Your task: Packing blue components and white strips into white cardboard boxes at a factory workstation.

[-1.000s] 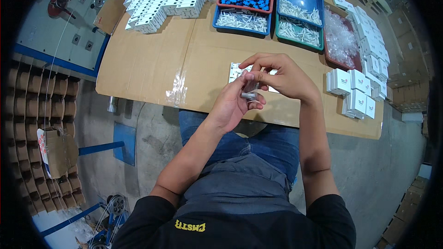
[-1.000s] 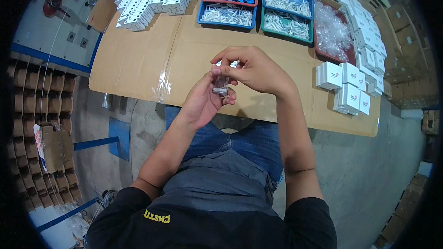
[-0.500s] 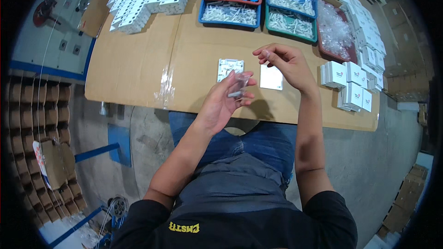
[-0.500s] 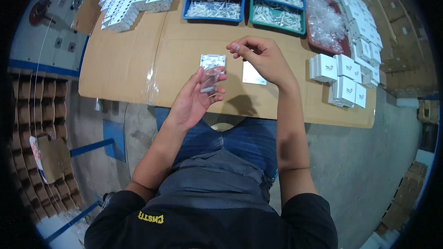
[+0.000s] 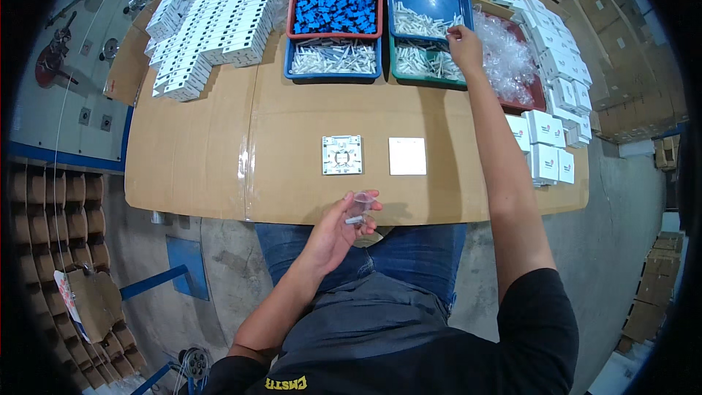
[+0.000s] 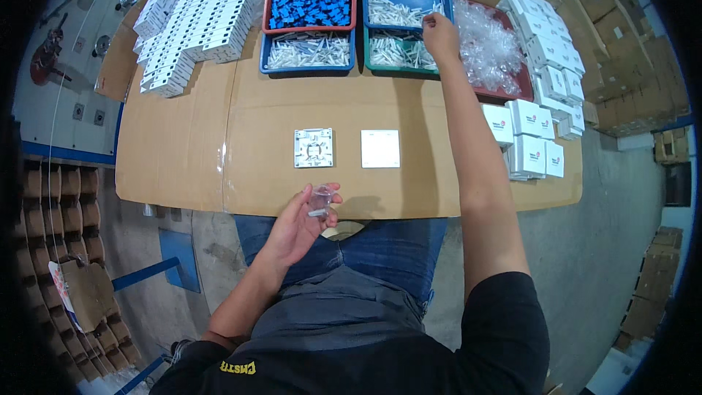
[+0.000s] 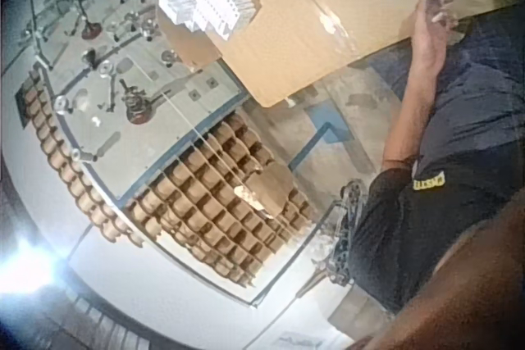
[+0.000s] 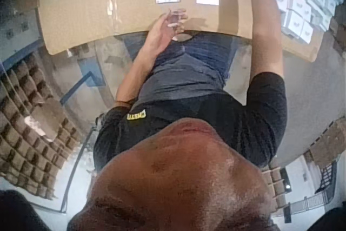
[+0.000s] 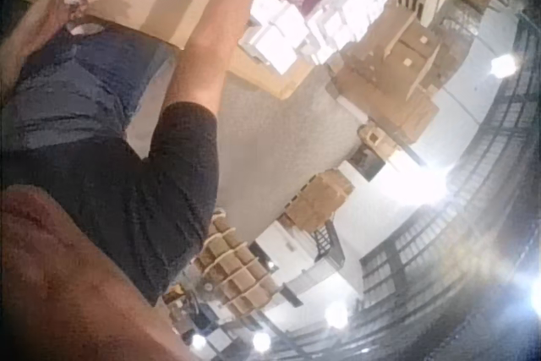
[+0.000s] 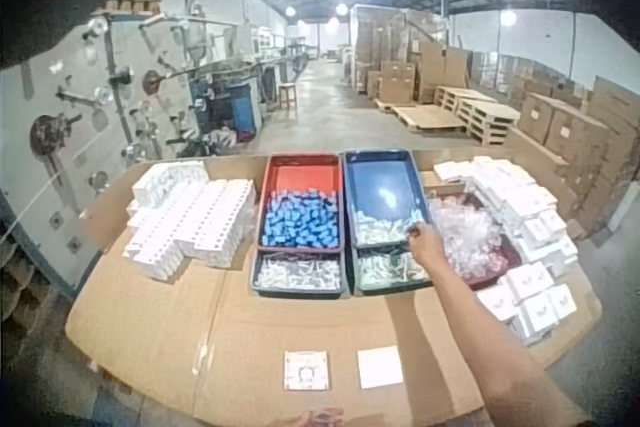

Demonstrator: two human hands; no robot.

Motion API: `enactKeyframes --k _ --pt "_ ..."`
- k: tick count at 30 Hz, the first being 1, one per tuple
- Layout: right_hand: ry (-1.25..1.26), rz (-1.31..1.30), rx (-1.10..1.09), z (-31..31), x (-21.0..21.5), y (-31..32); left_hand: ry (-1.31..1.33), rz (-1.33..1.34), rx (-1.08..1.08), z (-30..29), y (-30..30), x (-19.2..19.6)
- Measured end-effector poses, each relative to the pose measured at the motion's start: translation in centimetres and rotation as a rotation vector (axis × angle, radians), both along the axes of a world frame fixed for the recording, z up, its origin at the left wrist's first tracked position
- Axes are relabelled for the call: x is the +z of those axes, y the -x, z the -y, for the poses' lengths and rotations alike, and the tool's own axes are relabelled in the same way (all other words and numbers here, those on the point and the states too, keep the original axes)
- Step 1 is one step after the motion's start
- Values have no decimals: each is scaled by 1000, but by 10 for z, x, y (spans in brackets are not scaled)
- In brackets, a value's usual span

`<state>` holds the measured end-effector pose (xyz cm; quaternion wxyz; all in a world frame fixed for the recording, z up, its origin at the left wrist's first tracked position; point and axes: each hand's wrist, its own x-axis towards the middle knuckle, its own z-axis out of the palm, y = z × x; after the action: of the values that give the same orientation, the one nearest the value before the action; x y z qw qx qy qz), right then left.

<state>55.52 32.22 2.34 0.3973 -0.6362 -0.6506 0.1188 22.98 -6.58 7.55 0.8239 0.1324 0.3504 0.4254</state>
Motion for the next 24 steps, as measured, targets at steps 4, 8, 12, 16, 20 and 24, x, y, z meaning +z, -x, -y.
enactKeyframes --k 4,8,12,16,20,24 --pt "-5 276 -123 -20 -3 3 -28 29 -35 -1 0 -5" --pt "97 372 -179 -28 0 11 -2 20 -31 -6 0 -3" --pt "98 401 -208 -36 -6 14 -15 27 -23 -12 1 -4" --pt "45 227 -131 -35 -3 15 -30 52 -7 -17 5 -4" --pt "-141 87 -55 -28 -4 2 -26 121 33 -33 3 12" --pt "74 -512 174 90 82 60 -88 209 54 -52 6 19"
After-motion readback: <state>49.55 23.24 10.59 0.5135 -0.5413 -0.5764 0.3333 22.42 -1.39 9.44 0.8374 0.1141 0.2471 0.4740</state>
